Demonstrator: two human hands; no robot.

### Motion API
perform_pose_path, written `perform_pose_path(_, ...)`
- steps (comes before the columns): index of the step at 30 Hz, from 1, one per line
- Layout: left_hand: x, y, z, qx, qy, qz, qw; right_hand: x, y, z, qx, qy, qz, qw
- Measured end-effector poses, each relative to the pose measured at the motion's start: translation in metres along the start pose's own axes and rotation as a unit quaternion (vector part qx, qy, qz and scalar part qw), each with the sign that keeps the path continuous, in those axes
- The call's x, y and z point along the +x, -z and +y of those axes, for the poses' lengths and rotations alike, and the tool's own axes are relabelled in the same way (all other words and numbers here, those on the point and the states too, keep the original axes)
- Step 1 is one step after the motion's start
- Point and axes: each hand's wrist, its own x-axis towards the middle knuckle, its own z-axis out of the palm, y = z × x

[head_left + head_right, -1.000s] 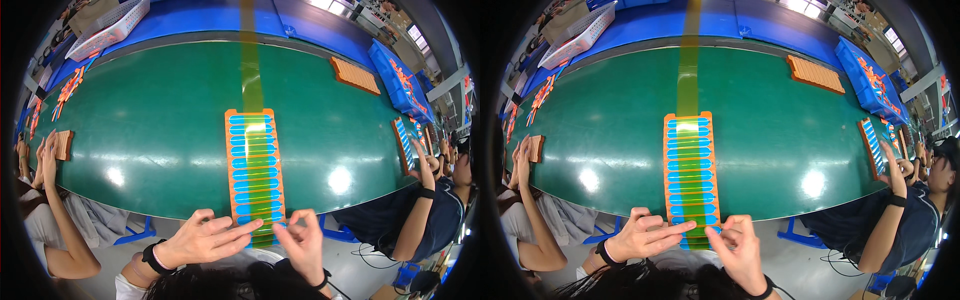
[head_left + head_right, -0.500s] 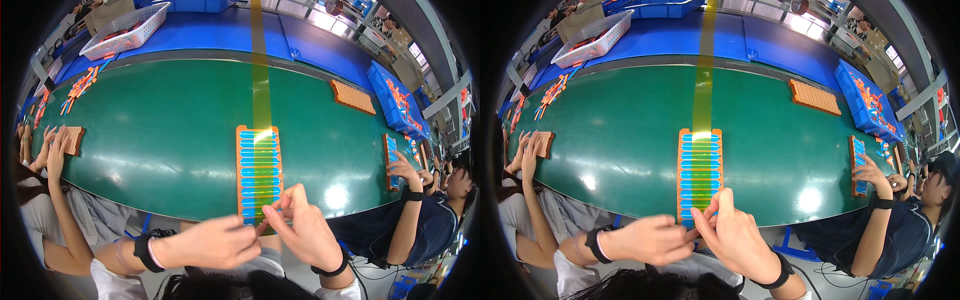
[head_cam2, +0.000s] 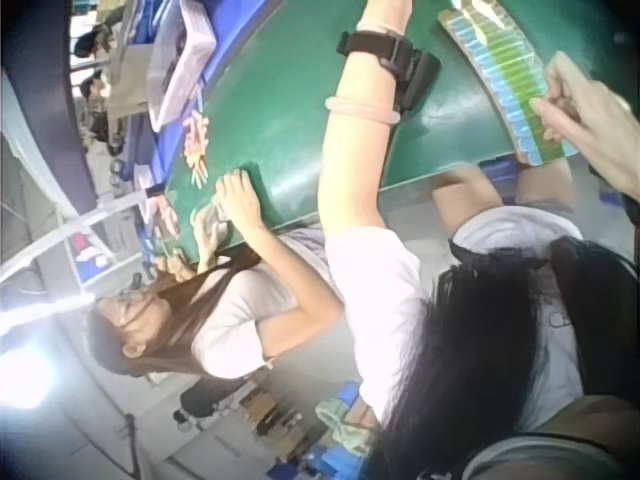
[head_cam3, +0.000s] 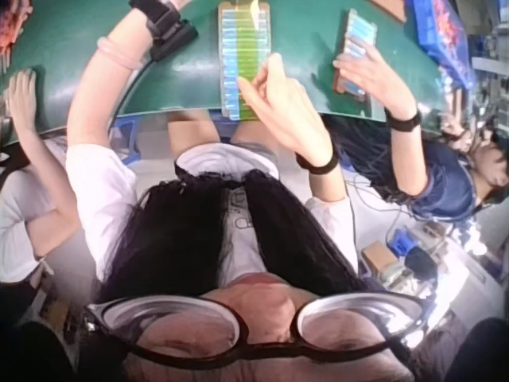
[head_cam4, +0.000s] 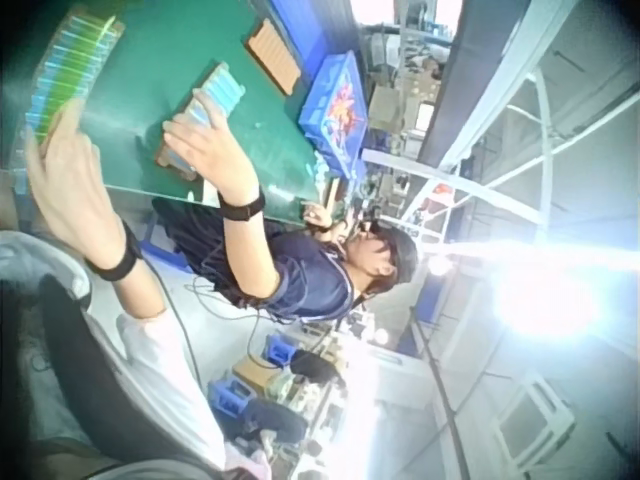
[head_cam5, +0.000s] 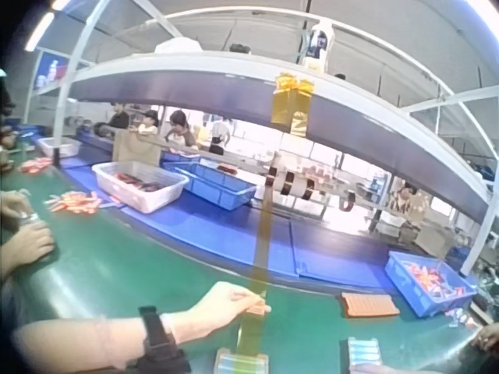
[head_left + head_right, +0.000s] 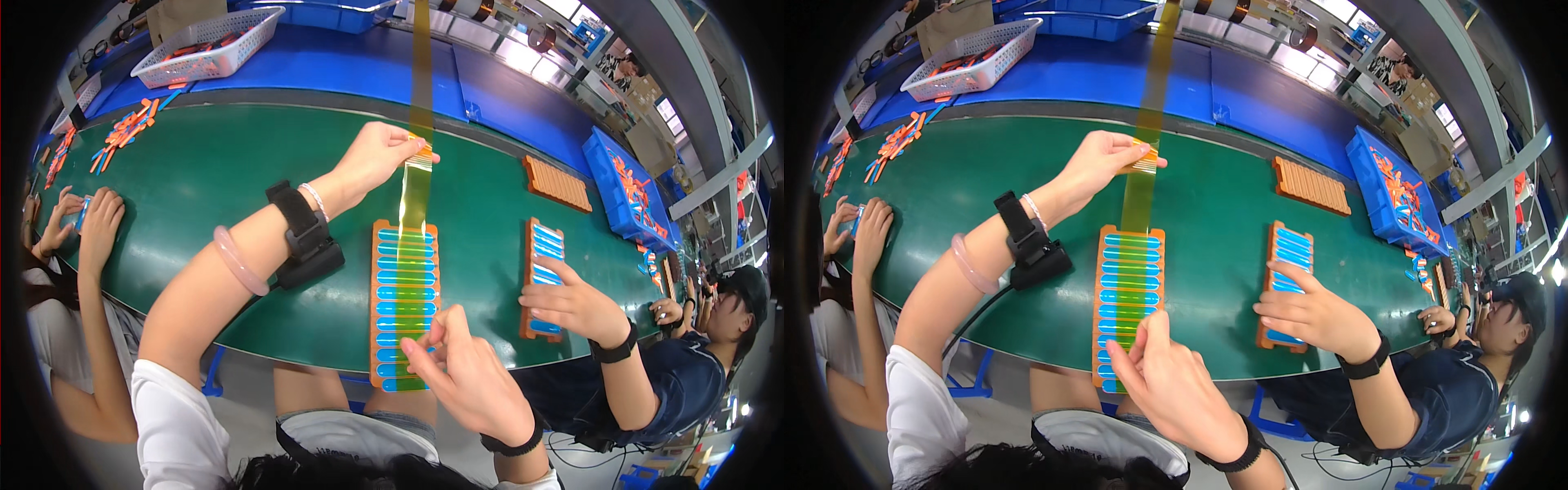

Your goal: Manually applying adhesive strips and assembling small colorful components on a jig in a manufacturing facility.

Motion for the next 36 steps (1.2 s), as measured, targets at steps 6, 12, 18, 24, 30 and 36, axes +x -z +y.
perform_pose_path(6, -0.006, -0.008, -0.006, 0.102, -0.036, 0.037, 0.993, 0.035, 0.008, -0.001, -0.036, 0.037, 0.059, 0.997)
perform_pose_path(12, -0.027, -0.019, -0.01, 0.152, 0.008, 0.047, 0.987, 0.112, 0.018, -0.003, -0.111, 0.039, 0.133, 0.984)
perform_pose_path(18, -0.022, -0.014, -0.021, 0.105, 0.005, 0.06, 0.993, 0.12, 0.028, -0.004, -0.04, 0.068, 0.188, 0.979)
perform_pose_path(24, -0.022, -0.021, 0.076, -0.173, -0.098, -0.033, 0.98, 0.059, 0.046, 0.0, 0.335, 0.078, 0.038, 0.938)
perform_pose_path(30, -0.021, -0.006, 0.073, 0.753, -0.164, 0.041, 0.636, 0.022, 0.068, 0.0, 0.53, 0.146, 0.053, 0.834)
perform_pose_path(36, -0.096, -0.031, 0.011, 0.607, -0.387, -0.244, 0.649, 0.014, 0.063, 0.026, 0.503, 0.111, 0.06, 0.855)
